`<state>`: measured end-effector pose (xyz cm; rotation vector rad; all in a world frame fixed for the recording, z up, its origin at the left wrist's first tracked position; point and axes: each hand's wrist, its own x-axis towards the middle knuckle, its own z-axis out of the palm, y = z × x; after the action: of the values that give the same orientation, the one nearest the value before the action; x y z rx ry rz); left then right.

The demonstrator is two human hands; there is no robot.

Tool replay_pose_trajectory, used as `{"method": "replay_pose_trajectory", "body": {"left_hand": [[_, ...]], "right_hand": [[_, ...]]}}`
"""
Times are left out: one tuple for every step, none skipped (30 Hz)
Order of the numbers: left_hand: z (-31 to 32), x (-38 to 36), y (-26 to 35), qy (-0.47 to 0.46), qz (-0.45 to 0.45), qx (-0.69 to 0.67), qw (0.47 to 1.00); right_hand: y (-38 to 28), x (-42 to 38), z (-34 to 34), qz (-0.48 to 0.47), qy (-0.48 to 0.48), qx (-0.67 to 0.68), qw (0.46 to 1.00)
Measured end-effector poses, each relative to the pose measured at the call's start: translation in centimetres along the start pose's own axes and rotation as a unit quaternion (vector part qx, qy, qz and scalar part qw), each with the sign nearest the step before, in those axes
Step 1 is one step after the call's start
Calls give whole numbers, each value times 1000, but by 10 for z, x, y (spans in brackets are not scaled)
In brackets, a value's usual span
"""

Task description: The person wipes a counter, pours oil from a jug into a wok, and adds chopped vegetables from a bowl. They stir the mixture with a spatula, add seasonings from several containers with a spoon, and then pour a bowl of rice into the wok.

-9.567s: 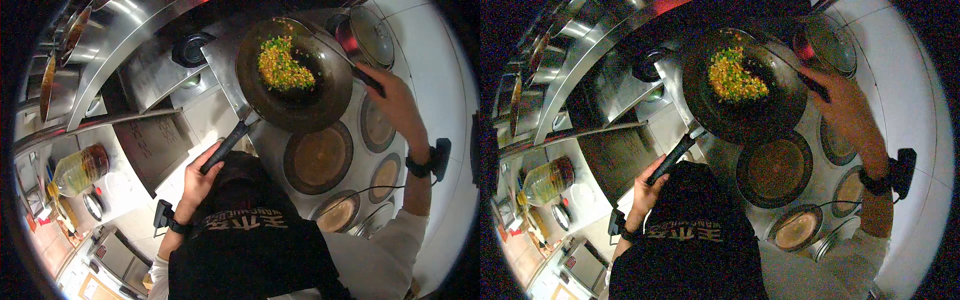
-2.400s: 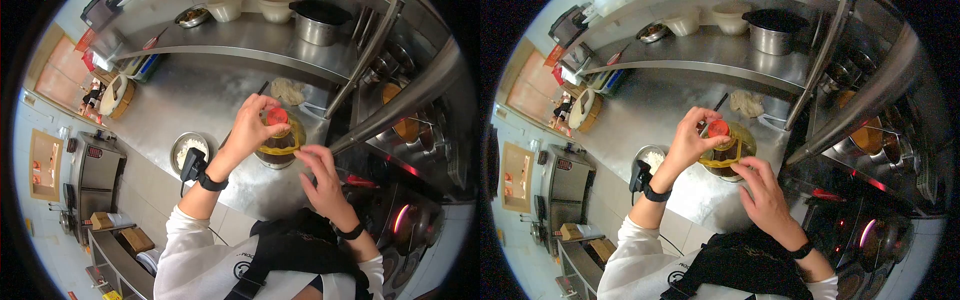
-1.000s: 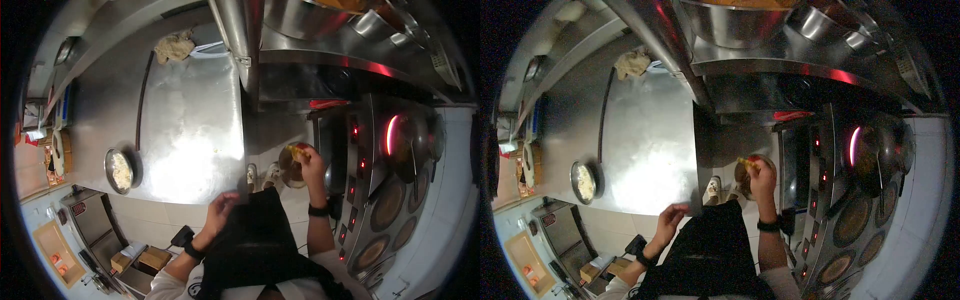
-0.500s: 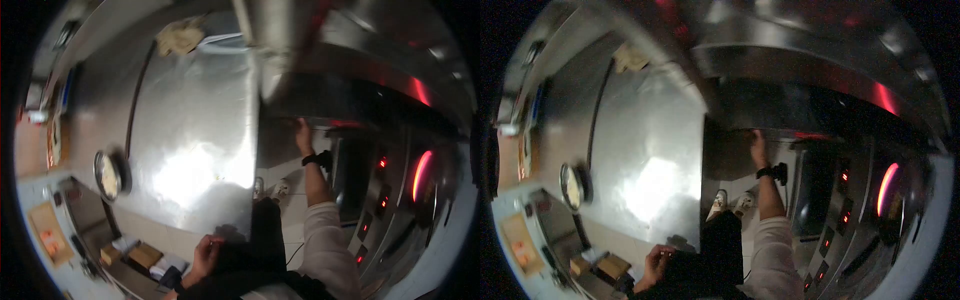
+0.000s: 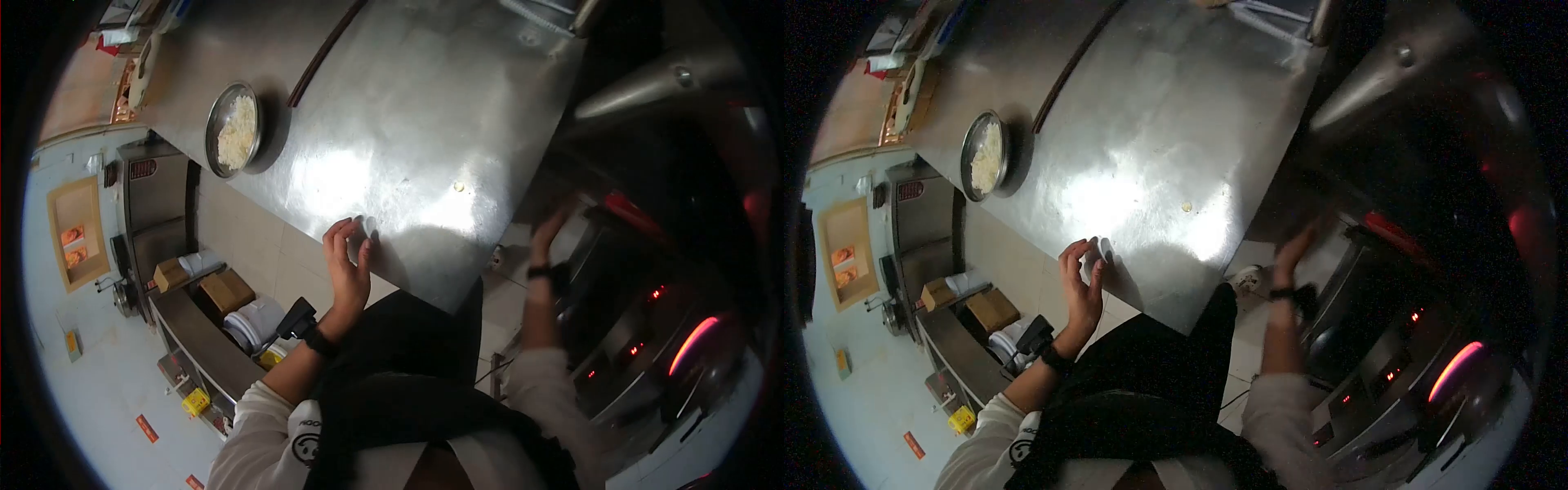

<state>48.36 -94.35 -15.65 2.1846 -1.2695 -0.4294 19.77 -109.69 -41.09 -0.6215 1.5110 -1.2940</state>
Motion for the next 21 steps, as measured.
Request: {"method": "replay_pose_trajectory", "body": {"left_hand": [[3, 0, -5, 20, 16, 16, 1000], [3, 8, -3, 46, 38, 29, 998], [0, 18, 9, 5, 42, 1, 999], [1, 33, 23, -15, 69, -14, 997], [4, 53, 45, -10, 91, -51, 994], [9, 79, 68, -8, 111, -87, 990], [17, 105, 90, 9, 135, -108, 985], [24, 135, 112, 25, 159, -130, 978], [38, 168, 126, 49, 178, -138, 973], [58, 205, 134, 76, 198, -148, 966], [80, 247, 137, 98, 207, -145, 963], [102, 285, 142, 120, 215, -145, 958], [113, 314, 155, 121, 228, -163, 952], [121, 342, 166, 108, 217, -92, 966], [130, 366, 174, 94, 203, -20, 974], [138, 386, 177, 52, 193, 59, 978], [133, 395, 181, -38, 150, 159, 975], [140, 412, 172, -117, 101, 207, 966], [146, 419, 158, -82, 125, 194, 970], [147, 433, 144, -89, 128, 195, 968], [143, 447, 133, -97, 146, 229, 957]], "right_hand": [[26, -38, -30, -149, -45, -321, 934], [-29, -90, -19, -127, -68, -360, 922], [-36, -129, -20, 32, -41, -30, 998], [-67, -171, -21, -96, -122, -155, 976], [-87, -198, -34, -42, -154, -271, 949], [-109, -223, -39, -78, -193, -250, 946], [-134, -243, -46, -13, -209, -227, 951], [-159, -260, -52, 52, -225, -202, 952], [-179, -273, -59, 75, -204, -199, 956], [-196, -281, -66, 96, -184, -195, 959], [-207, -290, -77, 100, -149, -208, 961], [-217, -297, -89, 103, -113, -221, 963], [-234, -304, -97, 87, -66, -214, 971], [-242, -311, -106, 71, -17, -206, 976], [-232, -320, -130, 44, 26, -142, 988], [-222, -328, -152, 17, 66, -78, 995], [-223, -333, -160, 7, 78, -78, 994], [-231, -343, -165, -7, 95, -106, 990], [-238, -351, -168, -16, 111, -133, 985], [-239, -354, -170, -11, 117, -135, 984], [-236, -359, -174, 15, 121, -152, 981]]}}
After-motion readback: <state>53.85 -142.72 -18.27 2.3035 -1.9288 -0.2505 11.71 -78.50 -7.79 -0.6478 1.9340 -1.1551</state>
